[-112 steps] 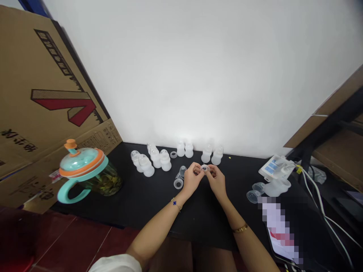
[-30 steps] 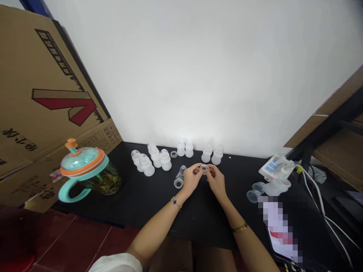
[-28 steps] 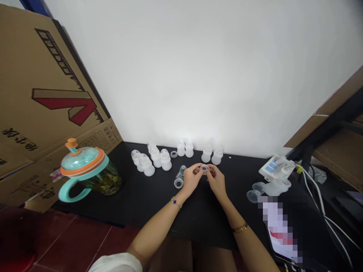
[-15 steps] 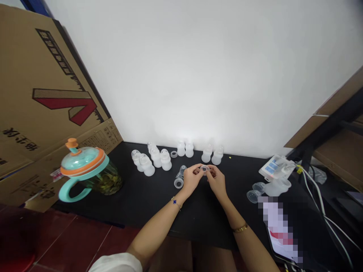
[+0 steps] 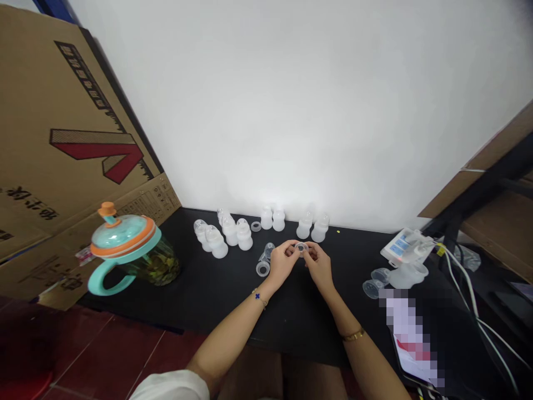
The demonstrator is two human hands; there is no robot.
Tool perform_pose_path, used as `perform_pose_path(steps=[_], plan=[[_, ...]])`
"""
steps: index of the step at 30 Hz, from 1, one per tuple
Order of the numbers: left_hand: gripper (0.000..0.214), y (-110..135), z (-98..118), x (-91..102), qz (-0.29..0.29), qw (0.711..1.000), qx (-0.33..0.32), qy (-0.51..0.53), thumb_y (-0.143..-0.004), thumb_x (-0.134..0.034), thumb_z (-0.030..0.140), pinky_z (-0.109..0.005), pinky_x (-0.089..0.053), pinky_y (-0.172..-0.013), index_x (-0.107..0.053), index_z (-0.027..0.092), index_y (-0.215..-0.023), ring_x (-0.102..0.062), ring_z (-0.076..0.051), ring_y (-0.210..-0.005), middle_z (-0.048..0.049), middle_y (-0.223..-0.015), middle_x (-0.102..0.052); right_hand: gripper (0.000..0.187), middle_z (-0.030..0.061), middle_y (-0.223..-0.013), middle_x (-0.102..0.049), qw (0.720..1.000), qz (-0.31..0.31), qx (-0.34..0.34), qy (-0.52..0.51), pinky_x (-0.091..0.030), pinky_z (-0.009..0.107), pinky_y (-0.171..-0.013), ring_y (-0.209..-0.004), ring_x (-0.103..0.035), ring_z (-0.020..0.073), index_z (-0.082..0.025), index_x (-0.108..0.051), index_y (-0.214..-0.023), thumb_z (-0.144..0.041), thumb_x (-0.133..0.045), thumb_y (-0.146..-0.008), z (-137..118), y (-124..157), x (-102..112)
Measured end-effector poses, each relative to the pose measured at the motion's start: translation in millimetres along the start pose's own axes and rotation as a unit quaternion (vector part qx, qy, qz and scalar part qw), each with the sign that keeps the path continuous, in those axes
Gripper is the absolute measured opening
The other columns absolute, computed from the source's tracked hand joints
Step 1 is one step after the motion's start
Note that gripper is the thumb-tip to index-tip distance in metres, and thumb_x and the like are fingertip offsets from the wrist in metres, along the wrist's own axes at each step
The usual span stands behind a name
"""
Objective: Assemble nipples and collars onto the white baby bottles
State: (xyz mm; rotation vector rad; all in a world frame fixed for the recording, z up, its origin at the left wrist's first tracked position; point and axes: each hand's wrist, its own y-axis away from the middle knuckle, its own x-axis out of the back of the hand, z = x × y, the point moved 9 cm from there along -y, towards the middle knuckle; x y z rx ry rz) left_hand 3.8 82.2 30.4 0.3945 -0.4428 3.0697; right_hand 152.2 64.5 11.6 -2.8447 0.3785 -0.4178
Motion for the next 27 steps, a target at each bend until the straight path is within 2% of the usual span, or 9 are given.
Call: perform_pose_path(steps=[12, 27], plan=[[0.021, -1, -4, -2.5, -0.003, 0.999, -0.016, -0.027, -0.084, -0.061, 0.028, -0.023, -0.045, -0.062, -0.072, 0.021, -0.100, -0.060, -0.012, -0.062, 0.0005, -0.074, -0.071, 0.031, 0.0045, -0.080, -0.073, 0.998, 0.000, 0.013, 0.068, -0.049, 0.027, -0.056, -0.060, -0.062, 0.0182, -0.022, -0.067, -0.102, -0.047, -0.057, -0.087, -1, -1, 2], [0.019, 1, 0, -2.3, -0.003, 0.999, -0.026, -0.034, -0.085, -0.060, 0.030, -0.023, -0.040, -0.058, -0.072, 0.020, -0.096, -0.054, -0.012, -0.058, 0.0022, -0.067, -0.065, 0.031, 0.0025, -0.073, -0.072, 0.996, 0.010, 0.029, 0.081, -0.043, 0.027, -0.057, -0.057, -0.059, 0.0173, -0.022, -0.068, -0.096, -0.049, -0.058, -0.087, -11, 1, 5]])
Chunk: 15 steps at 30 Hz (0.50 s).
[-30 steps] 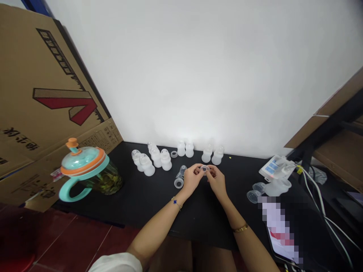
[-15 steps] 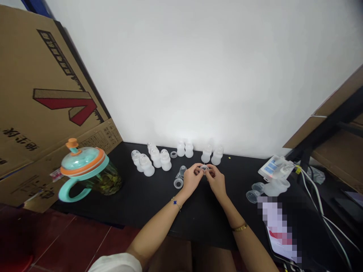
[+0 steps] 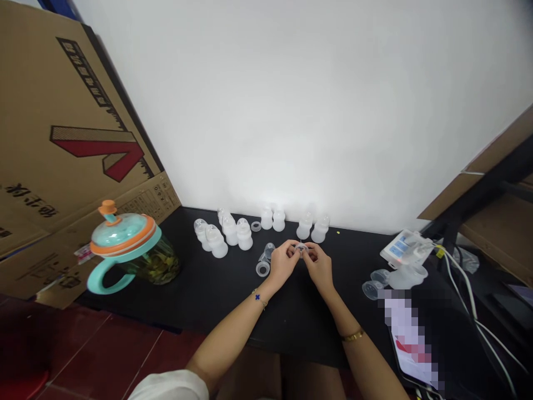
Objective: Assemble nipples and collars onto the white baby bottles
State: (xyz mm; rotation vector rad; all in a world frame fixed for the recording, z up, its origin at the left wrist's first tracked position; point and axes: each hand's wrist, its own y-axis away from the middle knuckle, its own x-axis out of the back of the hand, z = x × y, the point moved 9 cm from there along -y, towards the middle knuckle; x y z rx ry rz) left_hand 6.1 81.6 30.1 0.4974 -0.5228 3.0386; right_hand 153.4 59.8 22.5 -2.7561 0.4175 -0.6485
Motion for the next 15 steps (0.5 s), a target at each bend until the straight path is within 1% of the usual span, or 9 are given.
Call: perform_pose_path(steps=[10, 15], plan=[[0.019, 1.3, 5.1, 1.7, -0.002, 1.000, -0.003, -0.005, -0.086, -0.058, 0.030, -0.023, -0.037, -0.057, -0.072, 0.020, -0.097, -0.050, -0.011, -0.057, 0.0035, -0.065, -0.060, 0.031, 0.0020, -0.072, -0.071, 1.000, 0.000, -0.005, -0.005, -0.041, 0.026, -0.054, -0.053, -0.054, 0.0158, -0.021, -0.067, -0.096, -0.049, -0.057, -0.087, -1.5, 0.4, 0.4], [0.022, 2.1, 6.1, 2.3, -0.003, 1.000, -0.002, -0.019, -0.087, -0.058, 0.031, -0.023, -0.037, -0.058, -0.072, 0.021, -0.100, -0.051, -0.011, -0.058, 0.0026, -0.068, -0.063, 0.032, 0.0032, -0.077, -0.073, 1.000, -0.003, -0.004, -0.008, -0.044, 0.027, -0.058, -0.057, -0.059, 0.0171, -0.021, -0.068, -0.099, -0.049, -0.058, -0.087, -1.2, 1.0, -0.2]])
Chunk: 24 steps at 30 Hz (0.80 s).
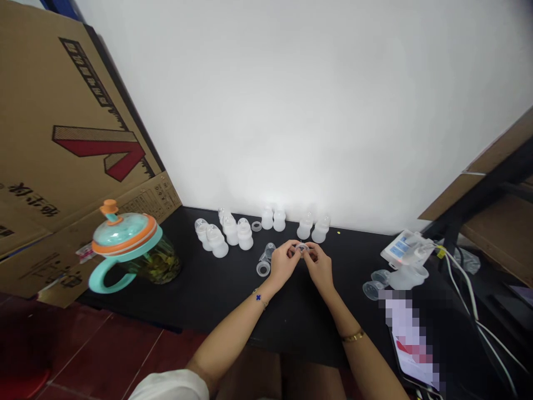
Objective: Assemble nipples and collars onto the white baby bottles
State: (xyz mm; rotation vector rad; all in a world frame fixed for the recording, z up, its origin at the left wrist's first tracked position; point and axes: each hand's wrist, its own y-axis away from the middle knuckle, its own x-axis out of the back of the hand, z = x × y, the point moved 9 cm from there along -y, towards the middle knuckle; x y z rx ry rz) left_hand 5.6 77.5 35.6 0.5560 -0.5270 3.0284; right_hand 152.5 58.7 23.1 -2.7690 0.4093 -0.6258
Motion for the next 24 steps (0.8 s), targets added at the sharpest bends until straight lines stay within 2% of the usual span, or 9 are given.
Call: perform_pose_path(steps=[10, 24], plan=[[0.026, 0.1, 0.1, -0.8, 0.000, 1.000, -0.010, -0.008, -0.091, -0.055, 0.034, -0.024, -0.042, -0.063, -0.073, 0.022, -0.104, -0.055, -0.014, -0.063, 0.0004, -0.072, -0.065, 0.035, 0.0044, -0.077, -0.073, 1.000, -0.006, -0.001, 0.010, -0.046, 0.027, -0.056, -0.060, -0.063, 0.0195, -0.022, -0.068, -0.103, -0.050, -0.054, -0.089, 3.1, -0.5, -1.5], [0.023, -0.2, -2.9, -1.5, 0.005, 1.000, -0.012, -0.003, -0.089, -0.056, 0.033, -0.023, -0.040, -0.058, -0.073, 0.021, -0.098, -0.053, -0.012, -0.059, 0.0013, -0.067, -0.063, 0.030, 0.0033, -0.072, -0.072, 1.000, -0.005, 0.015, 0.007, -0.046, 0.028, -0.057, -0.058, -0.062, 0.0188, -0.022, -0.067, -0.095, -0.048, -0.056, -0.088, -2.9, 0.0, -0.6]])
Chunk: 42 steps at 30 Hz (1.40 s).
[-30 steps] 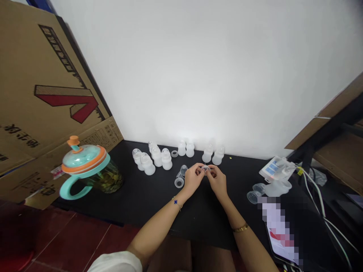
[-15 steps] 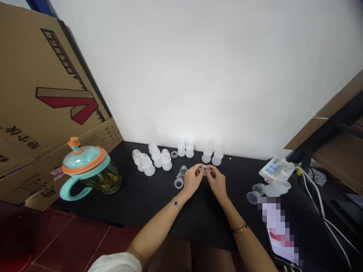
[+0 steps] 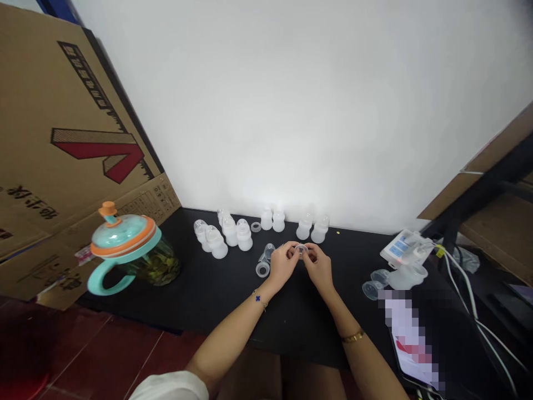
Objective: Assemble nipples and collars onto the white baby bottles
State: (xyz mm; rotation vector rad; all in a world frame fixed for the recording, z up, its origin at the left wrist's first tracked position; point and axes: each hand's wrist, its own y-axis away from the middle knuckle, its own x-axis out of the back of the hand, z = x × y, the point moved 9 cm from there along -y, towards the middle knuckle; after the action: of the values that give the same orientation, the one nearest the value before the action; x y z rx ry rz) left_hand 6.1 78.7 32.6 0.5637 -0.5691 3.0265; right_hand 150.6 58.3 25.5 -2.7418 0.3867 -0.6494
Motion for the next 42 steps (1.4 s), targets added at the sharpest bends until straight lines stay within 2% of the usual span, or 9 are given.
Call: perform_pose_path(steps=[17, 24, 31, 42], plan=[[0.022, -0.8, -4.6, -1.1, -0.002, 1.000, 0.016, 0.025, -0.087, -0.058, 0.034, -0.022, -0.038, -0.056, -0.074, 0.020, -0.094, -0.051, -0.011, -0.057, 0.0019, -0.064, -0.061, 0.029, 0.0020, -0.067, -0.069, 0.999, -0.002, -0.018, -0.035, -0.043, 0.025, -0.051, -0.057, -0.060, 0.0174, -0.021, -0.067, -0.092, -0.048, -0.059, -0.086, 9.1, -1.1, -2.2], [0.023, -0.9, -4.0, -1.2, -0.004, 1.000, 0.013, 0.019, -0.087, -0.058, 0.034, -0.022, -0.039, -0.057, -0.074, 0.020, -0.095, -0.052, -0.012, -0.057, 0.0018, -0.063, -0.061, 0.027, 0.0007, -0.064, -0.067, 0.999, 0.007, -0.019, -0.027, -0.042, 0.026, -0.054, -0.056, -0.058, 0.0173, -0.021, -0.067, -0.090, -0.046, -0.061, -0.085, 5.2, -0.4, 0.4], [0.023, 0.3, 0.7, 0.5, 0.001, 0.999, 0.005, 0.036, -0.089, -0.058, 0.033, -0.022, -0.041, -0.059, -0.074, 0.020, -0.099, -0.055, -0.012, -0.061, 0.0005, -0.070, -0.066, 0.032, 0.0017, -0.068, -0.069, 0.999, 0.011, -0.021, -0.040, -0.046, 0.026, -0.056, -0.060, -0.060, 0.0176, -0.021, -0.069, -0.093, -0.051, -0.060, -0.086, 1.8, 0.1, 2.7], [0.021, -0.5, -2.9, -0.9, 0.003, 0.999, -0.001, 0.043, -0.089, -0.059, 0.031, -0.022, -0.043, -0.058, -0.074, 0.019, -0.097, -0.057, -0.012, -0.062, -0.0003, -0.070, -0.067, 0.033, 0.0026, -0.068, -0.070, 1.000, 0.011, -0.011, -0.019, -0.046, 0.027, -0.057, -0.059, -0.062, 0.0184, -0.020, -0.068, -0.093, -0.051, -0.058, -0.087, 2.1, -0.3, 2.0]])
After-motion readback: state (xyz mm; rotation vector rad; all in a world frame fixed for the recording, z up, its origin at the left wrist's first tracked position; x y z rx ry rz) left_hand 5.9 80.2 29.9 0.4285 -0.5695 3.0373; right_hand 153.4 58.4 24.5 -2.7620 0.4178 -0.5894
